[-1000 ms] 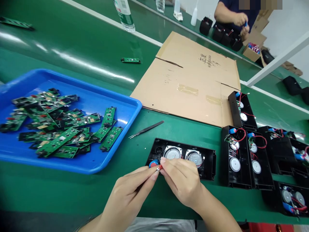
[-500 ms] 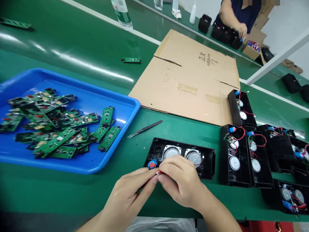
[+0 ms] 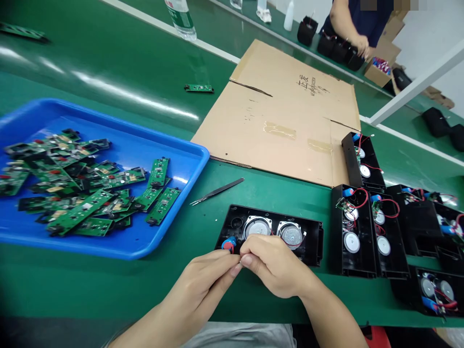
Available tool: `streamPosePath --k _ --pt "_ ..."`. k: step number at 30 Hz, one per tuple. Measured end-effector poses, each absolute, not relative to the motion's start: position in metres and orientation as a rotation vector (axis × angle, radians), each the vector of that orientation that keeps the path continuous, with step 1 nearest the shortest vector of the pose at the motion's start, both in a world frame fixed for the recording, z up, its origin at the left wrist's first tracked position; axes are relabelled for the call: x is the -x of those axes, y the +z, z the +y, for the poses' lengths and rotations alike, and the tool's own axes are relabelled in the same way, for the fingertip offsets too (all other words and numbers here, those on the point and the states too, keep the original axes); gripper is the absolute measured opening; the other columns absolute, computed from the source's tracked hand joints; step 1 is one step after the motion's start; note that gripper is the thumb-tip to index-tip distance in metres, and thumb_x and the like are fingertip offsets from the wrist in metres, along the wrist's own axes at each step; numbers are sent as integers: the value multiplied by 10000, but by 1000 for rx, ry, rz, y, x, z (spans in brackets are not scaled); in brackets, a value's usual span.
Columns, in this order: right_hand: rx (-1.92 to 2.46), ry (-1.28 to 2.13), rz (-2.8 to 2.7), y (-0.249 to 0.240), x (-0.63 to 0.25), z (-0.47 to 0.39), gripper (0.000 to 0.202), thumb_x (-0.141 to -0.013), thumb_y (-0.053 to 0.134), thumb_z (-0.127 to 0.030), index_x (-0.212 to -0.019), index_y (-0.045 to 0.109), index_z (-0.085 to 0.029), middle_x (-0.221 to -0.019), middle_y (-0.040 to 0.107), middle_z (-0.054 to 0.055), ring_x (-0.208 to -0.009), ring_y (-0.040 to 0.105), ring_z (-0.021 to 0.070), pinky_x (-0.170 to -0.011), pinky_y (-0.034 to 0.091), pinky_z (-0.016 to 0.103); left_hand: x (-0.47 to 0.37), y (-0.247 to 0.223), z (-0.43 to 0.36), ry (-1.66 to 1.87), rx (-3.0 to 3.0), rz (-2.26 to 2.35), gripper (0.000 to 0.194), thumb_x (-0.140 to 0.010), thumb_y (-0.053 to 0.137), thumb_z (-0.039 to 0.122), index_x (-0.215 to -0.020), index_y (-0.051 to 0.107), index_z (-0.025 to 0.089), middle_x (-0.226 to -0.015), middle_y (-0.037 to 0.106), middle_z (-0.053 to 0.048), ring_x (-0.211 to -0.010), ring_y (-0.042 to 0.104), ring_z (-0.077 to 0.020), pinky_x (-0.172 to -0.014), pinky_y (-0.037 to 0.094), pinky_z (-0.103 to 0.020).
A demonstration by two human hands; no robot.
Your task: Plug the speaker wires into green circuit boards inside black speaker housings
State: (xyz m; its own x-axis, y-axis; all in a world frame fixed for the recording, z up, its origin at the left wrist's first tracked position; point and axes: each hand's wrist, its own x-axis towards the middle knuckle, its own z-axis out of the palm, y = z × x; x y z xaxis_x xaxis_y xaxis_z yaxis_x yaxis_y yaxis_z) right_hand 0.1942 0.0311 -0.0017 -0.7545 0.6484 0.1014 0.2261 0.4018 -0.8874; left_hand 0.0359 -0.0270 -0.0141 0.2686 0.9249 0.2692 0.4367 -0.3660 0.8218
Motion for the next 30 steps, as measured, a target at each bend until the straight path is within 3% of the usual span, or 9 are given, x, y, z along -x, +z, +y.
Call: streamPosePath --k 4,10,15,20,22,26,30 --pt "745 1498 -2104 -7 -192 32 374 -987 311 -426 -716 435 -201 -640 454 -24 -579 420 104 -549 364 222 -34 -13 -26 970 -1830 1204 343 -922 337 143 -605 453 197 -521 436 36 -498 374 -111 -521 371 -245" --pt "825 1580 -2070 -3 -194 34 355 -980 334 -440 -753 455 -195 -663 482 -19 -590 431 99 -567 379 224 -29 -12 -27 922 -1707 1218 332 -934 357 207 -672 559 187 -573 537 14 -525 478 -124 -561 427 -243" --pt "895 1796 -1762 1 -198 41 280 -935 458 -452 -846 483 -188 -729 505 -10 -562 436 80 -498 364 196 -30 -10 -31 1087 -1656 1243 285 -927 374 188 -912 657 212 -696 665 -12 -679 600 -163 -765 494 -298" --pt "875 1953 -1502 3 -186 42 267 -878 568 -442 -854 497 -186 -729 538 -14 -511 433 60 -457 344 176 -10 -13 -35 1219 -1683 1185 291 -917 408 157 -1052 660 211 -633 645 -12 -606 563 -157 -639 497 -279" --pt "926 1959 -1485 6 -174 39 286 -857 587 -459 -852 499 -187 -725 550 -13 -508 446 64 -451 348 178 7 -16 -36 1241 -1634 1130 294 -914 434 164 -1100 651 233 -663 671 -9 -623 577 -154 -679 507 -291" --pt "1115 1654 -1794 17 -148 32 181 -904 537 -356 -838 541 -187 -747 587 2 -606 514 94 -557 416 210 37 -20 -37 1368 -1307 1315 301 -901 490 286 -1162 641 278 -941 729 -41 -882 641 -193 -800 528 -306" --pt "902 1052 -2253 25 -127 28 175 -949 439 -212 -856 586 -189 -810 614 31 -753 556 135 -687 457 251 40 -16 -31 1253 -1065 1370 266 -827 578 407 -960 749 252 -893 737 -56 -794 655 -210 -770 541 -307"
